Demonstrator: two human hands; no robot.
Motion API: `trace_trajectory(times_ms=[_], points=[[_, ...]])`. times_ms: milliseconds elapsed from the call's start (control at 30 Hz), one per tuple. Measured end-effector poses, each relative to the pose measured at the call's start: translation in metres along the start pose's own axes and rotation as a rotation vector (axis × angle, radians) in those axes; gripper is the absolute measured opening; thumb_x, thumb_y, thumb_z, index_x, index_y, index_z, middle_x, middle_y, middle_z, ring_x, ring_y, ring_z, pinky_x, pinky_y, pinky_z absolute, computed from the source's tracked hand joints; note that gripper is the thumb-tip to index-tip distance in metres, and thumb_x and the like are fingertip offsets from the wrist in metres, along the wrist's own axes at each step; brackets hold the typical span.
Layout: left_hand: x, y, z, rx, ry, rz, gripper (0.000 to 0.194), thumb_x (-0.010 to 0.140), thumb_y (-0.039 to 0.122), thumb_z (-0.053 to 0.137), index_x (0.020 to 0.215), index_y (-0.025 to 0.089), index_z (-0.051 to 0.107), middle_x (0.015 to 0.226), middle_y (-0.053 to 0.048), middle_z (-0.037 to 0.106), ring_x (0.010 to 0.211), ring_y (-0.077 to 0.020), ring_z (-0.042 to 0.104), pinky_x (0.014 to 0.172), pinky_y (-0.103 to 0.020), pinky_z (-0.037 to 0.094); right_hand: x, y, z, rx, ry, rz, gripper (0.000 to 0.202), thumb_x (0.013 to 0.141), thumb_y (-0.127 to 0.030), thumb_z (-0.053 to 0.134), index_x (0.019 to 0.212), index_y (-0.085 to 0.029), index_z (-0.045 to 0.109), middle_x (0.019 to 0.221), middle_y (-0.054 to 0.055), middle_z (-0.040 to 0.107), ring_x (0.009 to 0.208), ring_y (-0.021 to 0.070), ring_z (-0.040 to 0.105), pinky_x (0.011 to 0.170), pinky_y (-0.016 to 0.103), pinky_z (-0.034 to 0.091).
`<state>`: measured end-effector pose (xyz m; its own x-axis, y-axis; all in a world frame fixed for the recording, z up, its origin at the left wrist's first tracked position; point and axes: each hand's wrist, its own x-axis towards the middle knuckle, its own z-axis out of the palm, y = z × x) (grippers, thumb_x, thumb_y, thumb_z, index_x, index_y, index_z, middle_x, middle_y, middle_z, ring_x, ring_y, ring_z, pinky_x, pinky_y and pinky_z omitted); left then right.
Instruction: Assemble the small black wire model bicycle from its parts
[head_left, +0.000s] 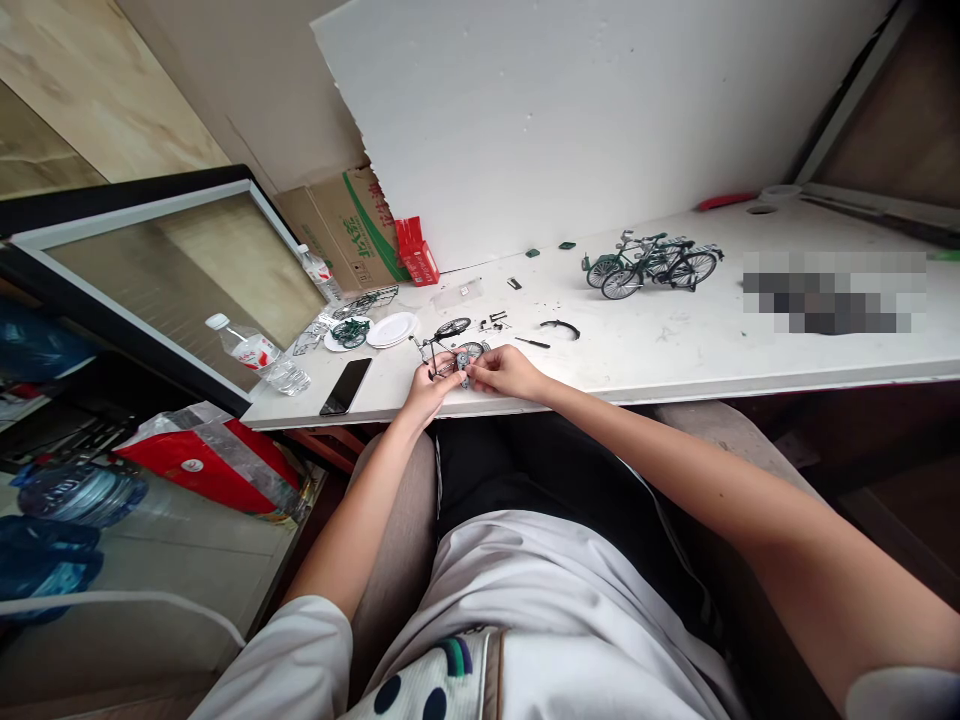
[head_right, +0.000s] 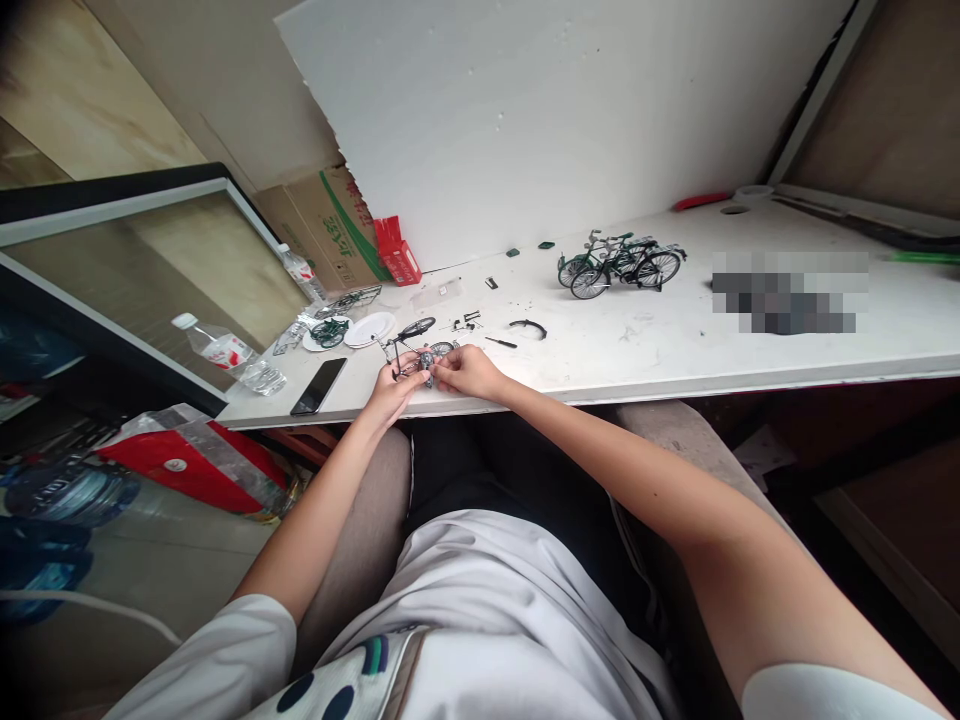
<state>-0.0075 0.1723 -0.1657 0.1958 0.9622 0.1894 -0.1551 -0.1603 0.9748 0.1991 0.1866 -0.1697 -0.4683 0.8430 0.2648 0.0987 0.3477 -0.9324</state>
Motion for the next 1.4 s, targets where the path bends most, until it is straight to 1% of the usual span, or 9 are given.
trace_trajectory(times_ms=[200,400,567,900,1067,1200,1400], points=[[0.0001,0.0011,0.0008,0.007,0.006,-0.008,0.059,0.068,0.031,0.096,0.121,0.015,0.074,0.122,-0.014,0.08,0.121,-0.0297,0.074,0.111,-0.043,0.053,-0.0002,-0.0013,0.0006,0.001,0.006,0.004,0.044,0.091,-0.057,0.073,0.077,-0.015,0.076,0.072,0.006,0.076,0.057,0.0127,0.061,0.055,0.024,0.048],[-0.0001,0.0017,0.0026,0.01,0.037,-0.015,0.06,0.067,0.03,0.095,0.12,0.015,0.073,0.12,-0.016,0.081,0.121,-0.0302,0.074,0.11,-0.044,0.053,-0.0002,-0.0017,0.0016,-0.003,0.004,-0.012,0.049,0.094,-0.059,0.068,0.076,-0.014,0.076,0.07,0.007,0.075,0.058,0.0134,0.062,0.055,0.024,0.047],[-0.0003,0.002,0.0027,0.033,0.039,-0.004,0.059,0.068,0.031,0.094,0.121,0.015,0.073,0.12,-0.016,0.08,0.119,-0.0298,0.075,0.108,-0.043,0.054,0.0006,0.0,0.0017,-0.006,0.002,-0.016,0.05,0.094,-0.061,0.069,0.076,-0.015,0.076,0.07,0.006,0.075,0.058,0.0138,0.062,0.056,0.025,0.048],[0.0006,-0.0004,0.0001,0.036,0.034,-0.007,0.058,0.067,0.031,0.095,0.12,0.016,0.076,0.119,-0.014,0.081,0.116,-0.0288,0.075,0.105,-0.041,0.056,-0.0014,-0.0032,0.0016,-0.014,0.011,-0.021,0.048,0.093,-0.059,0.069,0.077,-0.014,0.076,0.069,0.006,0.074,0.056,0.0132,0.06,0.055,0.025,0.047],[-0.0007,0.0019,0.002,0.027,0.051,-0.023,0.058,0.066,0.031,0.096,0.118,0.016,0.077,0.118,-0.014,0.081,0.114,-0.0284,0.076,0.102,-0.041,0.057,-0.0012,-0.0023,0.002,-0.012,0.006,-0.024,0.049,0.094,-0.06,0.069,0.076,-0.015,0.076,0.07,0.006,0.074,0.059,0.0139,0.062,0.057,0.025,0.049],[-0.002,0.005,0.0042,0.02,0.065,-0.044,0.06,0.063,0.032,0.097,0.117,0.015,0.077,0.118,-0.014,0.081,0.114,-0.0293,0.076,0.102,-0.041,0.057,-0.0006,-0.001,0.0017,-0.018,0.005,-0.015,0.049,0.094,-0.06,0.069,0.078,-0.015,0.076,0.069,0.006,0.074,0.057,0.0137,0.062,0.057,0.025,0.048],[-0.0024,0.0053,0.0049,0.022,0.071,-0.038,0.059,0.062,0.031,0.097,0.115,0.015,0.076,0.117,-0.014,0.082,0.113,-0.0288,0.076,0.102,-0.041,0.057,-0.0004,-0.0002,0.0017,-0.039,0.01,-0.036,0.05,0.096,-0.059,0.065,0.077,-0.014,0.076,0.069,0.006,0.074,0.059,0.0137,0.062,0.058,0.025,0.048]])
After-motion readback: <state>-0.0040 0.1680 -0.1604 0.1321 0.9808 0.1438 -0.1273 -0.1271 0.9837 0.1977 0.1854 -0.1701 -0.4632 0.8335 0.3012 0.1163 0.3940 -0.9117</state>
